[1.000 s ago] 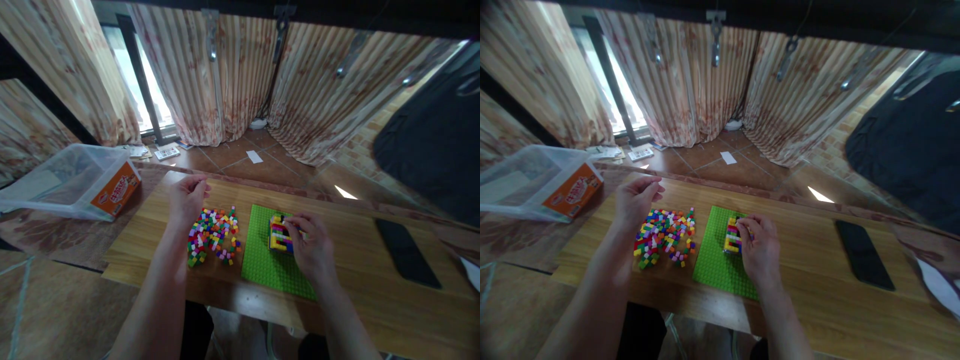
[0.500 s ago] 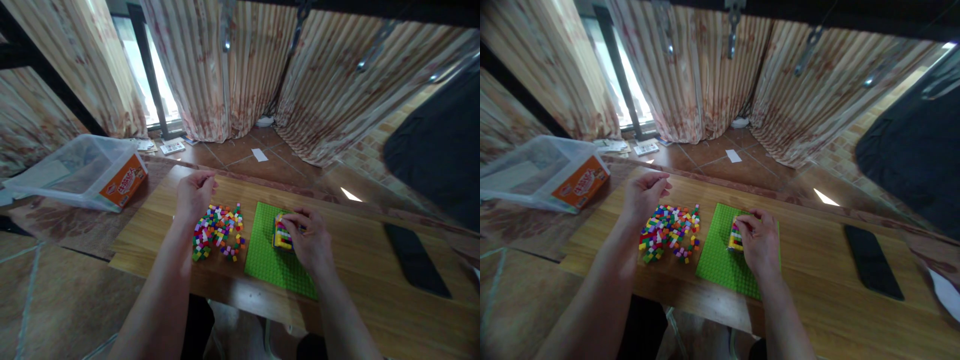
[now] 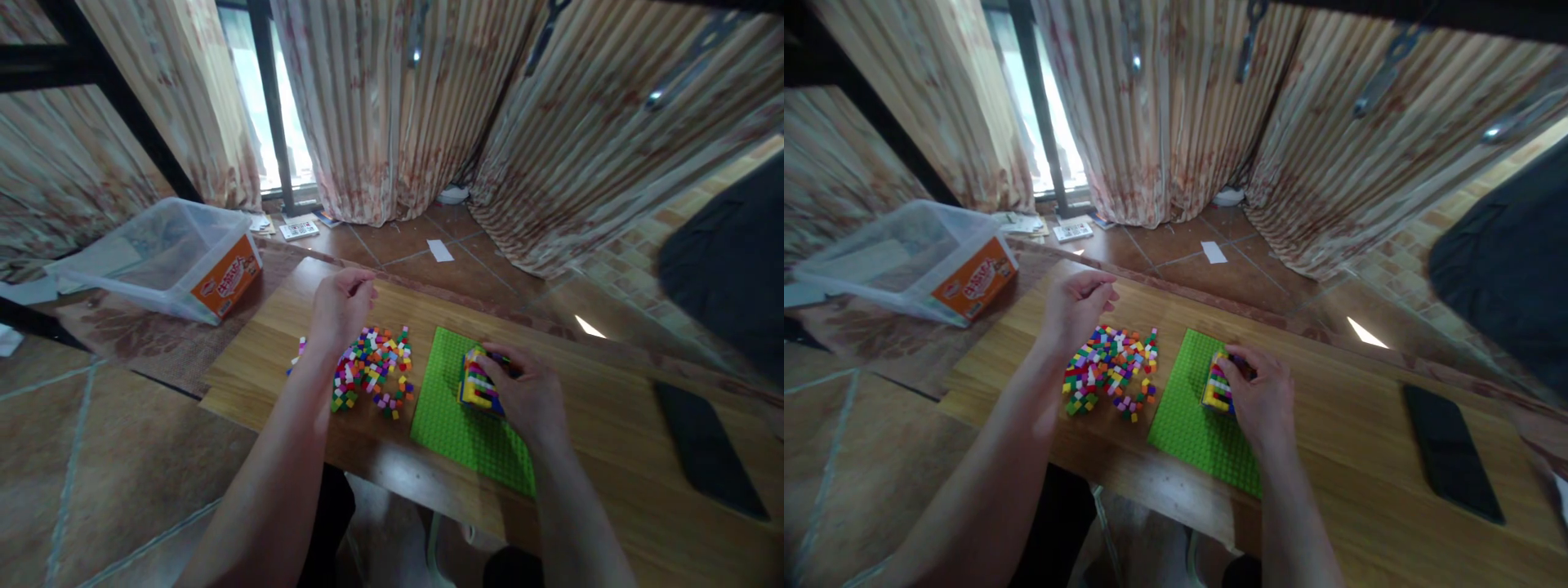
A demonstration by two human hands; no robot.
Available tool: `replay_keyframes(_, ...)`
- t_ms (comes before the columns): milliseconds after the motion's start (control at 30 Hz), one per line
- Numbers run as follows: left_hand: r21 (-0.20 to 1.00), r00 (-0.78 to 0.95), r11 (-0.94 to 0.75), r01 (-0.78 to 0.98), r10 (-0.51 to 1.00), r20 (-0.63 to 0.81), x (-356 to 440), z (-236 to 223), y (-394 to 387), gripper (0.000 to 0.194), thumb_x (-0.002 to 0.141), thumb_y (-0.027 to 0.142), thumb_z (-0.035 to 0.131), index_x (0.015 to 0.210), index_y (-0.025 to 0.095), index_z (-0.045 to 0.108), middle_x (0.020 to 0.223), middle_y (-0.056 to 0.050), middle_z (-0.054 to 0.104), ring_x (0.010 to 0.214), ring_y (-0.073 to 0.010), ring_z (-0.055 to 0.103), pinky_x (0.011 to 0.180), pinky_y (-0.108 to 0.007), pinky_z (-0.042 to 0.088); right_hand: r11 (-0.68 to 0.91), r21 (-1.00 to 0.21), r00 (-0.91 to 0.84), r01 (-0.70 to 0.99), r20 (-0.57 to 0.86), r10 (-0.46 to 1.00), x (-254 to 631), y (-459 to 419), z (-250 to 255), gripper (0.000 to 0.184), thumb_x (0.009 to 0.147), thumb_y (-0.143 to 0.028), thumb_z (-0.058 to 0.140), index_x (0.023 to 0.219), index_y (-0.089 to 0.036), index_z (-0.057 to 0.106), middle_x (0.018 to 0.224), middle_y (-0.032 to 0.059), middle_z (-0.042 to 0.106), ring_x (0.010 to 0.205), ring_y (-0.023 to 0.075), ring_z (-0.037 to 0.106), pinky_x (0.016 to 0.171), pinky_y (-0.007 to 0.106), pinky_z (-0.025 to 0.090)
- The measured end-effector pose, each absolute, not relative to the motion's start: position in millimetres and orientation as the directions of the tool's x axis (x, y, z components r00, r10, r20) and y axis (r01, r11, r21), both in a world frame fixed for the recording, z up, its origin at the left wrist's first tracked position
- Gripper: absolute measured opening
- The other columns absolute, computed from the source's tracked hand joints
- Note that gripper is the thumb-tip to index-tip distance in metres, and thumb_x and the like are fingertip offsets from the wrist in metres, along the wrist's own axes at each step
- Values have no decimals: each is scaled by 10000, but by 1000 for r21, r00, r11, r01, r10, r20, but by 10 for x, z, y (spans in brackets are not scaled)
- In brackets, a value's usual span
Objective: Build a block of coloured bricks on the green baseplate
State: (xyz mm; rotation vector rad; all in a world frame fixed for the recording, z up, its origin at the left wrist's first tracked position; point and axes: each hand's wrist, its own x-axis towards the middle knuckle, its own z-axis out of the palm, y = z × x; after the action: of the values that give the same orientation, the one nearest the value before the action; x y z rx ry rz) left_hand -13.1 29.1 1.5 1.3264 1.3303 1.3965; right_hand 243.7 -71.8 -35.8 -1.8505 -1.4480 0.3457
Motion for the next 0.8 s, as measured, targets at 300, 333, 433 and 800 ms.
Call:
replay_keyframes(300, 979, -139, -152, 138, 975, 171, -124, -23, 299, 149, 760, 162, 556, 834, 142, 685, 664, -17, 662, 589, -118, 613, 567, -210, 498, -110, -734, 350, 670, 182, 919, 2420, -722, -352, 317, 770, -514, 668, 918, -250, 764, 976, 55, 753, 903, 255, 691, 846, 417, 512)
replay_keyframes(333, 978, -136, -153, 140, 976, 172, -127, -27, 299, 151, 760, 164, 557, 836, 142, 686, 664, -18, 662, 595, -121, 617, 573, -213, 501, -112, -738, 351, 666, 177, 920, 2419, -721, -351, 315, 767, -510, 672, 917, -248, 764, 973, 54, 754, 896, 252, 692, 842, 413, 513)
replay_keyframes(433, 973, -121, -159, 165, 976, 180, -138, -47, 301, 165, 764, 184, 566, 861, 144, 694, 676, -21, 670, 605, -123, 620, 580, -213, 496, -118, -749, 353, 652, 162, 922, 2419, -716, -357, 319, 761, -506, 679, 916, -242, 767, 944, 52, 758, 855, 244, 694, 802, 396, 521)
replay_keyframes(800, 862, 113, -223, 456, 975, 192, -163, -46, 242, 200, 766, 166, 558, 880, 145, 722, 758, -52, 715, 703, -161, 644, 668, -250, 511, -42, -758, 332, 651, 235, 913, 2412, -702, -389, 310, 767, -498, 676, 898, -232, 767, 941, 59, 753, 877, 234, 686, 839, 420, 516)
